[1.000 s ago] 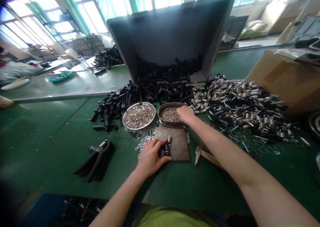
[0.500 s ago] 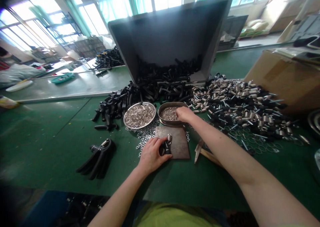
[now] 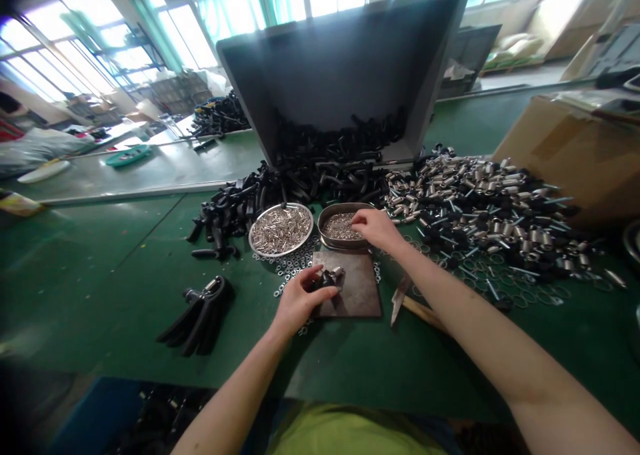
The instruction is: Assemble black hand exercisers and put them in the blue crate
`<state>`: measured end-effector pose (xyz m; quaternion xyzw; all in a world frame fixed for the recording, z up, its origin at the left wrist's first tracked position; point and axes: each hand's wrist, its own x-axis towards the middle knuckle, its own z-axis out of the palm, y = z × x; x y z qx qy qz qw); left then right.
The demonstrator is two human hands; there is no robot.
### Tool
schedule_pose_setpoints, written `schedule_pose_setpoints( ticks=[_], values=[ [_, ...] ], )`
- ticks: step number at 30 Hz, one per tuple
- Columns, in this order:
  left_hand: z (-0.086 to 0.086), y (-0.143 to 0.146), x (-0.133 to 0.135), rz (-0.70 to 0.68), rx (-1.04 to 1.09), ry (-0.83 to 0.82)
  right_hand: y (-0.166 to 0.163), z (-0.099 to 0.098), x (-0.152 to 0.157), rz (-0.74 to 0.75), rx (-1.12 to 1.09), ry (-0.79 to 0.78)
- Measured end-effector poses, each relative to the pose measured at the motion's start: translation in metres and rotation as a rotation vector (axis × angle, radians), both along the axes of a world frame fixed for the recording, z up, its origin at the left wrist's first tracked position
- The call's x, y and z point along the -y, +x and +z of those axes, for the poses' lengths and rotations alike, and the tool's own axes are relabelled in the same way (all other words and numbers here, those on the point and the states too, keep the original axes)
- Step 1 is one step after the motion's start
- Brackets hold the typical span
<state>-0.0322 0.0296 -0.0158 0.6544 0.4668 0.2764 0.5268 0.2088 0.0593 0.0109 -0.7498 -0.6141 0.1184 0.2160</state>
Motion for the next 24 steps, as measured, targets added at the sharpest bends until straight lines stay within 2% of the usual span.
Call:
schedule_pose_setpoints(
  ticks=[2, 4, 7, 10, 14, 17, 19, 22, 24],
  values=[
    [0.004, -0.004, -0.002, 0.094, 0.229, -0.305, -0.009, 0.005, 0.019, -0.020, -0.150, 0.075],
    [0.006, -0.009, -0.002, 0.152, 0.418, -0.526, -0.023, 0.007, 0.042, -0.032, -0.384, 0.170],
    [0.009, -0.014, 0.002, 0.190, 0.610, -0.748, -0.051, 0.005, 0.073, 0.021, -0.671, 0.238],
    [0.012, -0.015, 0.007, 0.184, 0.731, -0.880, -0.077, -0.003, 0.089, 0.118, -0.710, 0.203],
    [0.017, -0.013, 0.012, 0.144, 0.776, -0.923, -0.092, -0.009, 0.088, 0.178, -0.580, 0.272],
    [0.018, -0.013, 0.014, 0.110, 0.764, -0.906, -0.094, -0.010, 0.082, 0.200, -0.556, 0.361],
    [0.017, -0.014, 0.014, 0.092, 0.745, -0.884, -0.094, -0.010, 0.080, 0.203, -0.552, 0.366],
    [0.016, -0.017, 0.010, 0.046, 0.674, -0.772, -0.089, -0.011, 0.080, 0.203, -0.507, 0.336],
    [0.017, -0.017, 0.004, -0.039, 0.591, -0.654, -0.080, -0.015, 0.080, 0.252, -0.362, 0.343]
  ],
)
